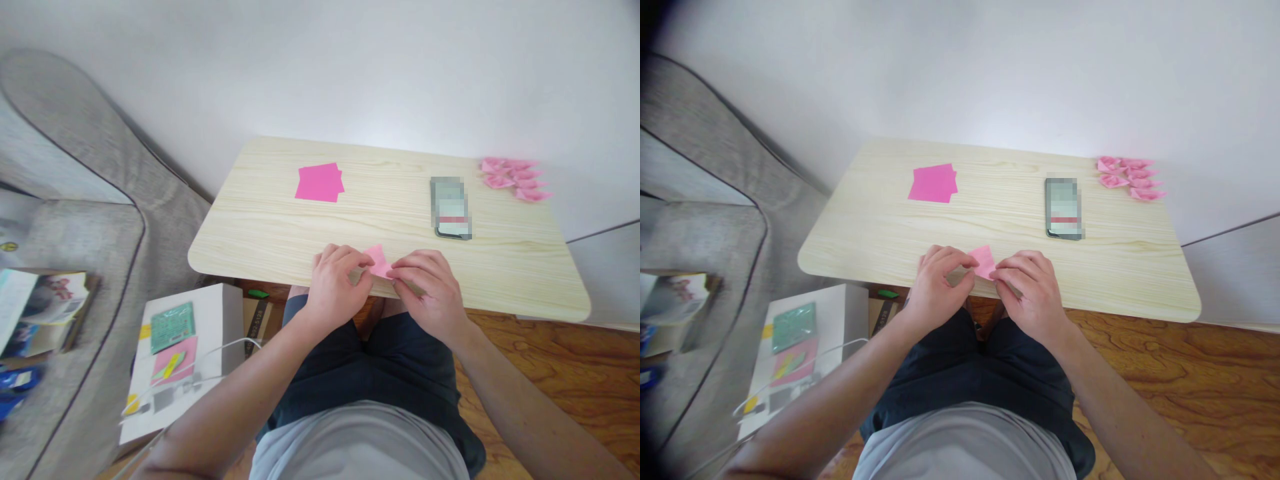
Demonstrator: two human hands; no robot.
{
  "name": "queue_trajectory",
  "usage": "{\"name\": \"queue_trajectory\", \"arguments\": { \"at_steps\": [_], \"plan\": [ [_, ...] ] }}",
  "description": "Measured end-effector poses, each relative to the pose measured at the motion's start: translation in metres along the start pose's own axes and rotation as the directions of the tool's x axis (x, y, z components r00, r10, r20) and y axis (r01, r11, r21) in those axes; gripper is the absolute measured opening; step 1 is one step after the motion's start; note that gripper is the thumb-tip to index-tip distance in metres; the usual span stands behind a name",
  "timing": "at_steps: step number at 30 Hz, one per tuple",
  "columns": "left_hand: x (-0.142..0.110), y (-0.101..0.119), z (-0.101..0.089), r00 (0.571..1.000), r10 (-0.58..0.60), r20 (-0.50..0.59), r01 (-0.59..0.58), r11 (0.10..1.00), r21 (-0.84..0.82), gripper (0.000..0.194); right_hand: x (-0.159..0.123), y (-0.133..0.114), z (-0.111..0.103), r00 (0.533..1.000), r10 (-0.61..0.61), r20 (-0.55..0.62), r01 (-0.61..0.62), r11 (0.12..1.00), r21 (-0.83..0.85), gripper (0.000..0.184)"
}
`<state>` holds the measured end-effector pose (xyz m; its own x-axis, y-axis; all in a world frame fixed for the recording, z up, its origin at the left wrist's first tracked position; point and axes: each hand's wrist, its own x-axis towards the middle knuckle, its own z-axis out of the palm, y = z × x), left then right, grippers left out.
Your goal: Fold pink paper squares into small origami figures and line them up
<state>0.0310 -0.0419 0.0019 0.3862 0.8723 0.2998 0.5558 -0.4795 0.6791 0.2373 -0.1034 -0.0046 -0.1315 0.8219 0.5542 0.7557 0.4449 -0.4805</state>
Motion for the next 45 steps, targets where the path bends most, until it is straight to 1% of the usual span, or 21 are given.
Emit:
{"name": "queue_trajectory", "arguments": {
  "at_steps": [1, 3, 5, 7, 9, 12, 14, 16, 19, 23, 26, 29, 32, 34, 36, 38, 40, 42, 44, 45],
  "plan": [
    [-0.003, 0.0, 0.0, 0.998, 0.056, 0.015, -0.057, 0.995, 0.081, 0.02, -0.002, 0.002, 0.0, 1.0, -0.002, 0.028, 0.002, 1.0, 0.006, 0.025],
    [-0.007, -0.002, 0.001, 0.986, 0.162, 0.047, -0.168, 0.97, 0.177, 0.021, -0.007, 0.006, -0.001, 0.997, -0.005, 0.081, 0.005, 1.0, 0.004, 0.023],
    [-0.01, -0.003, 0.002, 0.967, 0.241, 0.078, -0.252, 0.944, 0.214, 0.019, -0.011, 0.009, -0.002, 0.993, -0.006, 0.119, 0.007, 1.0, -0.007, 0.023],
    [-0.012, -0.005, 0.003, 0.957, 0.277, 0.089, -0.29, 0.928, 0.232, 0.015, -0.015, 0.011, -0.003, 0.99, -0.006, 0.141, 0.009, 1.0, -0.02, 0.022],
    [-0.012, -0.007, 0.003, 0.96, 0.271, 0.072, -0.281, 0.927, 0.247, 0.013, -0.017, 0.012, -0.005, 0.988, -0.001, 0.153, 0.005, 1.0, -0.031, 0.02],
    [-0.013, -0.01, 0.003, 0.972, 0.237, 0.002, -0.228, 0.935, 0.271, 0.011, -0.018, 0.012, -0.007, 0.986, 0.012, 0.165, -0.005, 0.999, -0.04, 0.018],
    [-0.013, -0.012, 0.004, 0.97, 0.243, -0.008, -0.232, 0.933, 0.276, 0.01, -0.017, 0.012, -0.007, 0.985, 0.018, 0.171, -0.011, 0.999, -0.043, 0.017],
    [-0.013, -0.012, 0.005, 0.959, 0.282, 0.042, -0.283, 0.924, 0.256, 0.011, -0.017, 0.012, -0.007, 0.984, 0.026, 0.176, -0.018, 0.999, -0.049, 0.014],
    [-0.013, -0.01, 0.006, 0.937, 0.323, 0.131, -0.344, 0.915, 0.209, 0.017, -0.017, 0.012, -0.007, 0.982, 0.049, 0.18, -0.039, 0.997, -0.063, 0.011],
    [-0.013, -0.007, 0.006, 0.943, 0.298, 0.15, -0.322, 0.93, 0.177, 0.018, -0.016, 0.011, -0.007, 0.982, 0.083, 0.17, -0.071, 0.995, -0.073, 0.008],
    [-0.014, -0.004, 0.004, 0.95, 0.269, 0.158, -0.293, 0.944, 0.154, 0.017, -0.014, 0.011, -0.008, 0.981, 0.095, 0.172, -0.085, 0.994, -0.063, 0.01],
    [-0.014, -0.002, 0.001, 0.954, 0.254, 0.16, -0.277, 0.95, 0.145, 0.018, -0.009, 0.01, -0.012, 0.981, 0.117, 0.155, -0.116, 0.993, -0.012, 0.016],
    [-0.011, -0.002, -0.003, 0.953, 0.261, 0.154, -0.281, 0.95, 0.135, 0.027, -0.002, 0.011, -0.018, 0.975, 0.165, 0.146, -0.18, 0.979, 0.095, 0.019],
    [-0.009, -0.004, -0.005, 0.948, 0.282, 0.15, -0.301, 0.945, 0.127, 0.029, 0.003, 0.015, -0.022, 0.969, 0.189, 0.159, -0.215, 0.961, 0.172, 0.02],
    [-0.007, -0.008, -0.006, 0.941, 0.308, 0.138, -0.325, 0.938, 0.118, 0.024, 0.009, 0.022, -0.024, 0.966, 0.172, 0.193, -0.216, 0.948, 0.235, 0.019],
    [-0.007, -0.011, -0.006, 0.934, 0.33, 0.135, -0.345, 0.932, 0.109, 0.021, 0.015, 0.031, -0.025, 0.967, 0.132, 0.218, -0.186, 0.95, 0.25, 0.019],
    [-0.007, -0.012, -0.004, 0.928, 0.347, 0.137, -0.362, 0.926, 0.106, 0.02, 0.019, 0.036, -0.024, 0.976, 0.109, 0.187, -0.14, 0.977, 0.163, 0.022],
    [-0.009, -0.011, -0.002, 0.924, 0.359, 0.134, -0.374, 0.92, 0.115, 0.019, 0.02, 0.035, -0.023, 0.991, 0.109, 0.08, -0.11, 0.994, 0.006, 0.028],
    [-0.011, -0.008, 0.002, 0.925, 0.359, 0.125, -0.374, 0.918, 0.13, 0.018, 0.018, 0.027, -0.021, 0.992, 0.123, -0.027, -0.125, 0.988, -0.092, 0.033],
    [-0.012, -0.006, 0.003, 0.927, 0.353, 0.125, -0.368, 0.919, 0.138, 0.018, 0.015, 0.021, -0.02, 0.989, 0.14, -0.041, -0.143, 0.985, -0.094, 0.033]
  ]
}}
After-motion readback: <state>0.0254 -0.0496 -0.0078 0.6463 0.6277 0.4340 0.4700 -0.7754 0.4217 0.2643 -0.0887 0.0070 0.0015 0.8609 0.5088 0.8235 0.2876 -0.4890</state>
